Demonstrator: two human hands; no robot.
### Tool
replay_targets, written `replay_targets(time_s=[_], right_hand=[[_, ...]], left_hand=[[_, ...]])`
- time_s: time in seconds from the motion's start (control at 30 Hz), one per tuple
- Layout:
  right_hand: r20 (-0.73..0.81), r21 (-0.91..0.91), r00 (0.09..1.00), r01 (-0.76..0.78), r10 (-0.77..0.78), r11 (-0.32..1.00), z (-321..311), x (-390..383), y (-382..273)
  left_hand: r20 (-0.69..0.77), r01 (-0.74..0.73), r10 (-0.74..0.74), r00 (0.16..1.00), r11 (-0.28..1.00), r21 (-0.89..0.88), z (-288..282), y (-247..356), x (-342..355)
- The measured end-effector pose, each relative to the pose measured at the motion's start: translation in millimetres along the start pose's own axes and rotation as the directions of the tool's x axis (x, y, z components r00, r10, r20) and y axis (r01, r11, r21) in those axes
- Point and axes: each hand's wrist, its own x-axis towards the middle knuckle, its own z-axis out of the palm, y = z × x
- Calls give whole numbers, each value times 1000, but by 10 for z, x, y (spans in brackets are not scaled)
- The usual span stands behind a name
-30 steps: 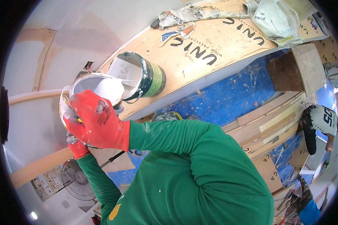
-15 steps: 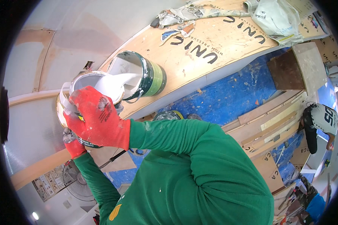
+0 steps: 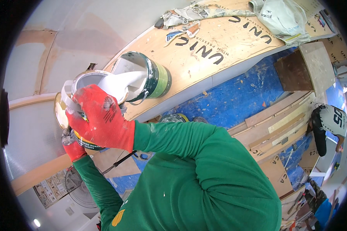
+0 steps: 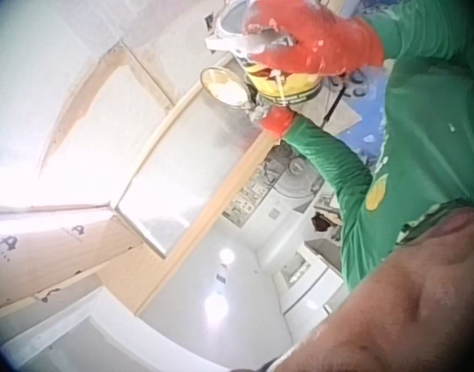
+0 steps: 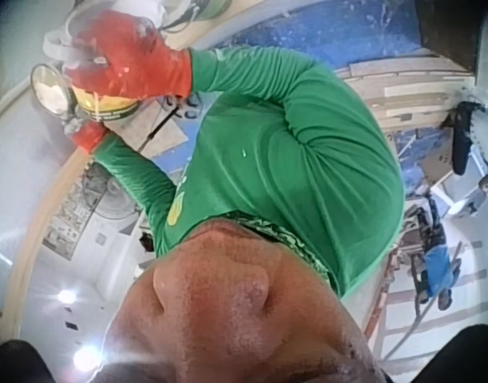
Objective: The person stirs a white substance in a bucket using a flat scraper and pours liquid from a metal tin into the bucket.
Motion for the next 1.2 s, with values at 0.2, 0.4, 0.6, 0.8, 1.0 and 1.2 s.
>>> replay_targets(time_s=[0.2, 0.4, 0.6, 0.8, 1.0, 1.2], right_hand=[[59, 28, 996, -68, 66, 997, 29, -17, -30], [84, -4, 995, 62, -61, 998, 172, 74, -63], [226, -89, 974, 14, 6, 996, 478, 176, -96], [562, -235, 766, 510, -313, 827, 468, 85, -206], [646, -82, 744, -159, 174, 984, 685, -55, -721], [835, -418, 270, -258, 480, 871, 1078, -1163, -1096]], left_hand=[[-39, 58, -60, 997, 997, -53, 58, -212, -61], [-88, 23, -9, 996, 987, 159, 658, 226, -127], [-107, 107, -149, 983, 940, -325, 893, -63, 37], [-60, 167, -442, 895, 456, -874, 1241, -535, -326], [92, -78, -546, 833, -281, -956, 2084, -762, -528], [125, -61, -861, 493, -178, -982, 1433, -1456, -2479]])
